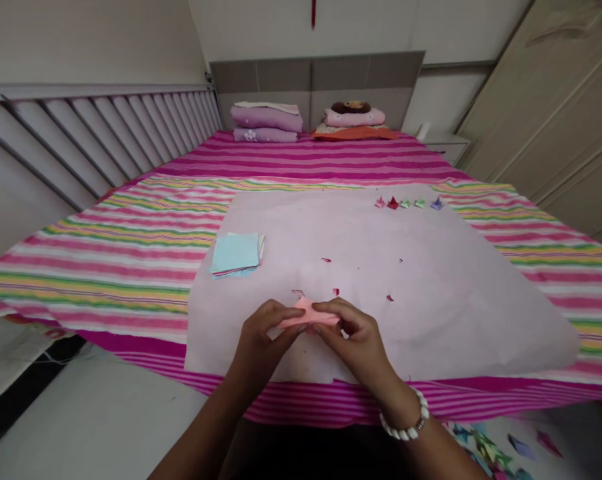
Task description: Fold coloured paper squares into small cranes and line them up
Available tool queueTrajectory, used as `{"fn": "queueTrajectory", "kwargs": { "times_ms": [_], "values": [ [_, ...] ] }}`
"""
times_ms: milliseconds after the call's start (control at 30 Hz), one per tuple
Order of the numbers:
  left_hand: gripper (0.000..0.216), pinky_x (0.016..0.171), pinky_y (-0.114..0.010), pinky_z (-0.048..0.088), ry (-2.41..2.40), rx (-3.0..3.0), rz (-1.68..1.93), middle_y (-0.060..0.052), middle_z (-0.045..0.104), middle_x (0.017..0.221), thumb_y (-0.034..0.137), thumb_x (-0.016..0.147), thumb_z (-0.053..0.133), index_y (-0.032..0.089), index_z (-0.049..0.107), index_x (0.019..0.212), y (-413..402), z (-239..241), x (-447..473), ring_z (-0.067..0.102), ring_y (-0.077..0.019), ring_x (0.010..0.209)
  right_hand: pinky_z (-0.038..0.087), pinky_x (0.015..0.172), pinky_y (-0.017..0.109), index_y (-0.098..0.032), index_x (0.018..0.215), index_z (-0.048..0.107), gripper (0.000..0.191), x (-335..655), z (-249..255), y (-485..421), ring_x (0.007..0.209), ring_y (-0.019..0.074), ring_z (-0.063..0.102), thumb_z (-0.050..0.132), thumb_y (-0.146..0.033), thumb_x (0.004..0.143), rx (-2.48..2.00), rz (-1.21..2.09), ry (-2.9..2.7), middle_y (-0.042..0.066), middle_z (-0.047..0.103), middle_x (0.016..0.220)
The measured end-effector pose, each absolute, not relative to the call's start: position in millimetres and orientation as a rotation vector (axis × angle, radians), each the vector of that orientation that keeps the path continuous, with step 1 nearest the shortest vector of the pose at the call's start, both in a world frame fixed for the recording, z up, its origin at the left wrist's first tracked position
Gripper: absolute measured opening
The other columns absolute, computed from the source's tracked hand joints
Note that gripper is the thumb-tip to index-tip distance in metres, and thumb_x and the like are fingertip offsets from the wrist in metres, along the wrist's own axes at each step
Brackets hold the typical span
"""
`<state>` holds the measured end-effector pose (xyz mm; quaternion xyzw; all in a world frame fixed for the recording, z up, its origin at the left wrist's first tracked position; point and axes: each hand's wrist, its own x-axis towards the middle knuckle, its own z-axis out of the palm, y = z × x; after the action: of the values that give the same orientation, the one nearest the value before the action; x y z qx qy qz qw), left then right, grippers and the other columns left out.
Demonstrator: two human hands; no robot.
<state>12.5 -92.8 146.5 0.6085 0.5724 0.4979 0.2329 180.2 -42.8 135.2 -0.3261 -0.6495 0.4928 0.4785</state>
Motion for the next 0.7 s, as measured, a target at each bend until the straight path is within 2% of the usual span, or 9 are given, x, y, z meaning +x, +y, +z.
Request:
{"fn": "queueTrajectory", "kwargs": {
  "times_ms": [167, 333, 433, 533, 600, 700],
  "values": [
    [0.01, 0.064, -0.024, 0.046, 1.579, 1.714, 1.36, 0.0, 0.055, 0.075, 0.021, 0.08, 0.067, 0.024, 0.075, 0.086, -92, 144, 11, 0.057, -0.013, 0.072, 0.034, 0.043, 0.024, -0.023, 0.093, 0.072, 0.017, 180, 135, -42, 0.047, 0.0074, 0.039, 0.069, -0.018, 0.077, -0.822, 1.082, -1.679, -0.002, 0.054, 0.072],
    [0.013, 0.063, -0.024, 0.045, 1.546, 1.699, 1.312, 0.0, 0.054, 0.075, 0.025, 0.08, 0.069, 0.025, 0.074, 0.093, -93, 142, 13, 0.055, -0.0127, 0.07, 0.036, 0.047, 0.025, -0.022, 0.081, 0.072, 0.006, 180, 134, -42, 0.054, 0.0106, 0.044, 0.067, -0.019, 0.081, -0.791, 1.05, -1.736, 0.0, 0.055, 0.072],
    [0.01, 0.067, -0.026, 0.045, 1.556, 1.707, 1.292, -0.001, 0.052, 0.077, 0.027, 0.082, 0.067, 0.025, 0.075, 0.085, -92, 141, 13, 0.055, -0.0136, 0.074, 0.044, 0.059, 0.029, -0.023, 0.078, 0.072, 0.007, 181, 134, -41, 0.069, 0.0153, 0.053, 0.068, -0.019, 0.081, -0.773, 0.998, -1.765, 0.002, 0.055, 0.079],
    [0.006, 0.081, -0.03, 0.045, 1.538, 1.698, 1.314, -0.004, 0.056, 0.093, 0.028, 0.078, 0.071, 0.026, 0.077, 0.079, -90, 140, 9, 0.056, -0.0182, 0.093, 0.046, 0.078, 0.037, -0.024, 0.075, 0.073, 0.007, 182, 137, -40, 0.09, 0.0216, 0.055, 0.07, -0.018, 0.078, -0.762, 0.909, -1.803, 0.005, 0.059, 0.091],
    [0.004, 0.084, -0.031, 0.044, 1.506, 1.63, 1.305, -0.005, 0.057, 0.097, 0.029, 0.074, 0.075, 0.025, 0.076, 0.074, -89, 140, 6, 0.056, -0.0201, 0.099, 0.045, 0.08, 0.038, -0.025, 0.076, 0.073, 0.007, 183, 139, -39, 0.088, 0.0218, 0.056, 0.071, -0.018, 0.078, -0.744, 0.92, -1.841, 0.005, 0.062, 0.086],
    [0.012, 0.08, -0.029, 0.045, 1.474, 1.482, 1.29, -0.004, 0.059, 0.09, 0.029, 0.067, 0.08, 0.021, 0.073, 0.063, -89, 142, 2, 0.059, -0.0184, 0.089, 0.044, 0.075, 0.036, -0.025, 0.078, 0.073, 0.007, 183, 143, -39, 0.08, 0.0207, 0.057, 0.069, -0.02, 0.08, -0.7, 1.033, -1.873, 0.003, 0.064, 0.073]
  ]
}}
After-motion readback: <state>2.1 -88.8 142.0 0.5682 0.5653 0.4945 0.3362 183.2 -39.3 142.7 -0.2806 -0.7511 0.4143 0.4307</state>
